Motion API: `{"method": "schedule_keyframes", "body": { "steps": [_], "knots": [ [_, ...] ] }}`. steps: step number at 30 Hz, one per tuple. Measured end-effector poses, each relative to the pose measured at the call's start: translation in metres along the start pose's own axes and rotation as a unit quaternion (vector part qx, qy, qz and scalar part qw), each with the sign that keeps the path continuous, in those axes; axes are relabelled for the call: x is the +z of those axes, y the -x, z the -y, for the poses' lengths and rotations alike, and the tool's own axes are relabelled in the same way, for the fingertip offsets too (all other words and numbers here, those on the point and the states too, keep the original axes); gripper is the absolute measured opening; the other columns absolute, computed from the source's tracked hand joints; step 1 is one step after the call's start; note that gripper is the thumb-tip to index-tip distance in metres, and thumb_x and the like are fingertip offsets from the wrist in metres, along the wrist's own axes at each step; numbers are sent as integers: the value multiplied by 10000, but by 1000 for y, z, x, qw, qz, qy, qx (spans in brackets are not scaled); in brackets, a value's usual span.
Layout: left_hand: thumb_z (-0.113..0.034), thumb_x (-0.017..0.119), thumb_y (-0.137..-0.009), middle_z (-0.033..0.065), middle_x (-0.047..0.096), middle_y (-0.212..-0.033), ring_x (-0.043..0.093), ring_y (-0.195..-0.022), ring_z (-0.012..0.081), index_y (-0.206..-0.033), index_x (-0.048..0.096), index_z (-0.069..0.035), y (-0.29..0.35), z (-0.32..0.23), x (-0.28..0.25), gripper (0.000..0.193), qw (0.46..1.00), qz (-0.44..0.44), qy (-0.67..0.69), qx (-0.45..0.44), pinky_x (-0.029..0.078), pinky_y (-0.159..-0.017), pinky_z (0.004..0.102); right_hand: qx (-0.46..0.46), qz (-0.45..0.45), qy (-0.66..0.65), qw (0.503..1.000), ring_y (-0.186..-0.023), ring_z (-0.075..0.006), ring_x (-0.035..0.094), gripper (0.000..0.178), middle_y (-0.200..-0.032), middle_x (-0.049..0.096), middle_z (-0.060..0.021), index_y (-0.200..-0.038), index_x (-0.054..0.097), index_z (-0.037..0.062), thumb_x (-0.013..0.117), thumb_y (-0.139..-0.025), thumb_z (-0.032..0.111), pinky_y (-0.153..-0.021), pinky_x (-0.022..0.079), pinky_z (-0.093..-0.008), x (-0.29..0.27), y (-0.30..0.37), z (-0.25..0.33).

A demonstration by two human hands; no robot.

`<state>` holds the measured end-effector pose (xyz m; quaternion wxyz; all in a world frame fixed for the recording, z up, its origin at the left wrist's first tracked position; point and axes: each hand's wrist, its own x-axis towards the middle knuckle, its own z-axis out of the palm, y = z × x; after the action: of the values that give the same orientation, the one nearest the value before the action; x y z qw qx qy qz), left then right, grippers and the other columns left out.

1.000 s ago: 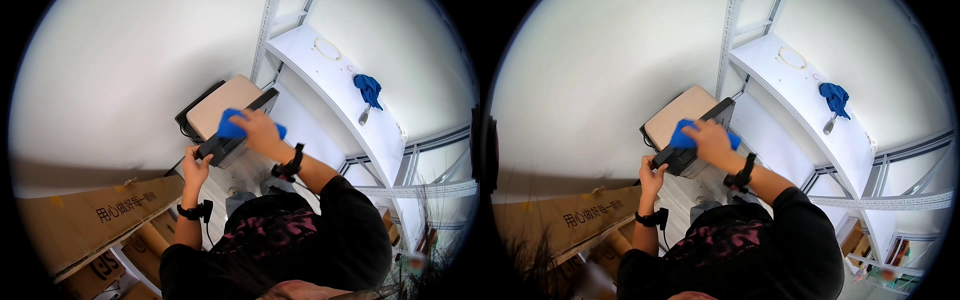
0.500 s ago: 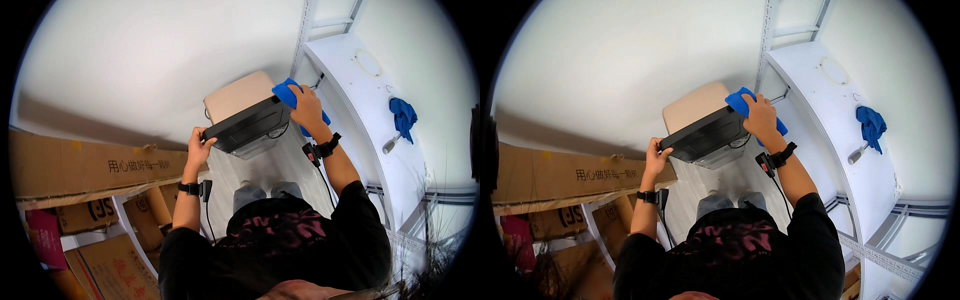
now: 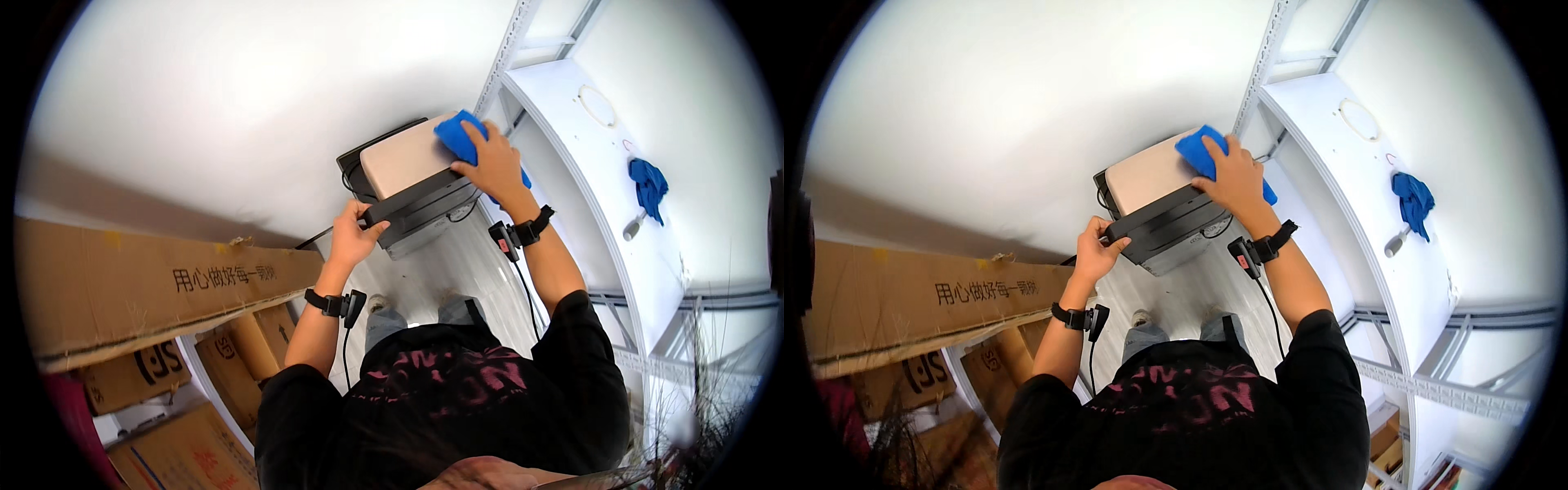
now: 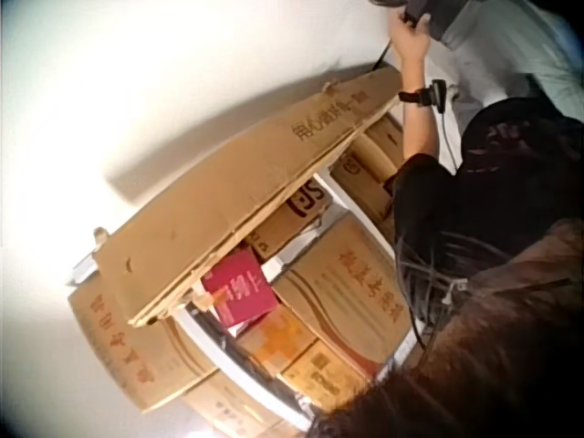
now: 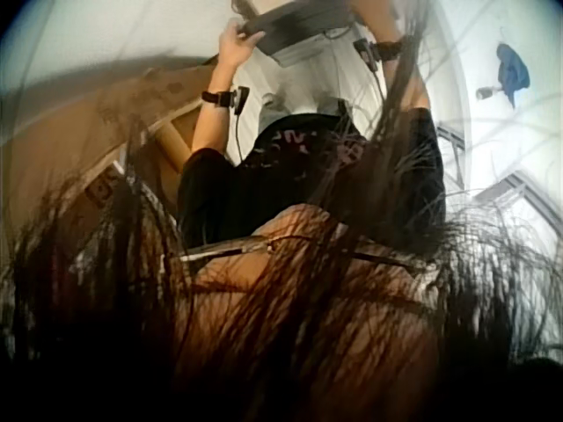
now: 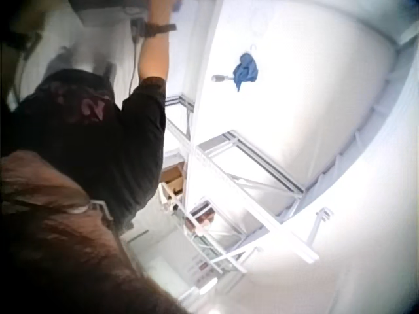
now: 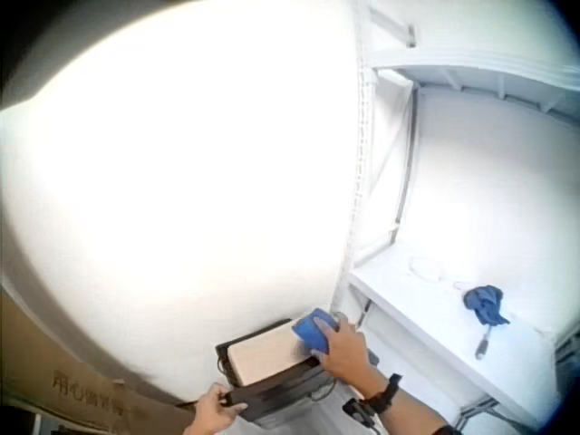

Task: The person uses a screwdriver to tighten screws on the back panel of a white appliance, likely a refrigerator, securing it to a wall or frame. The person then wipes the top of a nearby cardboard box with a blue cloth.

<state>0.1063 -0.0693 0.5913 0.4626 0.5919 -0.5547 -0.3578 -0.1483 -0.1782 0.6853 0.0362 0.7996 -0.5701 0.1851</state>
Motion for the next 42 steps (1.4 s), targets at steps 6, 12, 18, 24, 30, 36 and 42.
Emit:
{"method": "schedule_keyframes", "body": {
  "steps": [6,12,18,24,30,36,42],
  "knots": [
    [-133,788,-690,83,659,-802,624,-725,131,-879,532,-5,-4,21,-6,343,998,44,-48,24,517,-649,268,14,-12,-8,1000,-1004,-350,543,476,-1164,521,-178,-1199,545,213,652,-763,372,-808,441,-454,18,8,16],
    [-216,807,-655,96,669,-781,632,-685,159,-838,561,-19,-9,17,-9,364,998,40,-41,40,495,-622,266,-32,-2,1,999,-913,-335,553,430,-1035,549,-165,-1118,583,198,684,-712,294,-735,426,-441,23,20,79],
    [-186,808,-655,78,661,-725,595,-596,101,-807,558,-8,-8,24,-15,342,995,28,-36,83,475,-573,232,-89,13,-69,994,-901,-348,555,433,-1029,553,-168,-1105,597,196,698,-687,244,-742,428,-428,25,35,141],
    [-192,796,-672,110,664,-752,626,-628,123,-861,553,-3,-10,34,-7,361,996,34,-20,77,490,-600,246,110,10,34,993,-961,-350,563,433,-1029,552,-150,-1158,562,240,646,-741,319,-771,465,-455,33,-7,51],
    [-224,797,-671,98,667,-750,646,-643,174,-865,546,-16,-7,26,-7,380,996,11,-32,86,497,-613,270,204,14,113,972,-983,-339,561,452,-1043,553,-159,-1191,539,240,627,-765,365,-782,460,-483,33,-28,48],
    [-211,798,-669,98,665,-741,638,-621,154,-857,545,-18,-9,20,-10,369,995,23,-61,74,489,-582,263,-30,21,59,998,-886,-342,571,421,-987,543,-152,-1132,543,238,662,-742,341,-719,447,-462,42,9,143],
    [-214,792,-686,92,662,-733,616,-608,115,-860,539,-12,-8,30,-13,368,993,-1,-54,102,474,-566,239,25,80,17,996,-899,-384,575,424,-1017,550,-185,-1171,537,232,637,-771,331,-750,480,-465,31,-13,137]
  ]
}}
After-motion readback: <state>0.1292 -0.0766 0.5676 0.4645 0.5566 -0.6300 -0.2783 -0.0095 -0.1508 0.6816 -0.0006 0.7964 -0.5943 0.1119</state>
